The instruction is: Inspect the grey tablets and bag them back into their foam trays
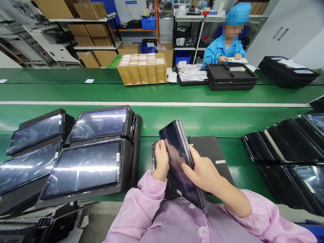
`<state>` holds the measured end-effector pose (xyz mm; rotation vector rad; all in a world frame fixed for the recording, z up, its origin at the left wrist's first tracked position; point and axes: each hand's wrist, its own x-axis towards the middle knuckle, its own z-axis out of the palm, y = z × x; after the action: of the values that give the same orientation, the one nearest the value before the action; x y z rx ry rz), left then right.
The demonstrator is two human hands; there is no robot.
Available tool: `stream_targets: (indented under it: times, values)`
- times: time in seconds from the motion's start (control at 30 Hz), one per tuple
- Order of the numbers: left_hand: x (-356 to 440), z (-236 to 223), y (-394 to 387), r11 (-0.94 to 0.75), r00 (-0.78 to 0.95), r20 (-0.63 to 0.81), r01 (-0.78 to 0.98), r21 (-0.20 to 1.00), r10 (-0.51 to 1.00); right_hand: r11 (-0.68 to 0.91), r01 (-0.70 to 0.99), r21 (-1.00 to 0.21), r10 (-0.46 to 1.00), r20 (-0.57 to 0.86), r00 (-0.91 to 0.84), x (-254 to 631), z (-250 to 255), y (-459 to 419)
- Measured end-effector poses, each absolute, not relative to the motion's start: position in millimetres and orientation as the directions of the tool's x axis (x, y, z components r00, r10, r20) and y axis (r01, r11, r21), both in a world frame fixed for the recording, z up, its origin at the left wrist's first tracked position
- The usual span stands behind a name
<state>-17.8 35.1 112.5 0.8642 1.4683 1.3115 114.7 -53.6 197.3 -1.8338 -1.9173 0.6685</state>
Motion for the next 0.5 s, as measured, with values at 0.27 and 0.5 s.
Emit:
stream_targets:
  times: [0.27, 0.5]
  values:
    - [-2, 128, 46, -0.160, -0.035, 0.160, -0.013, 0.987, 0.987, -0.099, 0.653, -0.751, 0.994, -0.102, 0.034, 105, 178, -22]
    - [-24, 151, 65, -0.020, -0.020, 0.018, -0.107, 0.994, 1.000, -0.239, -0.093, -0.966, 0.970, -0.242, 0.017, 93, 175, 51]
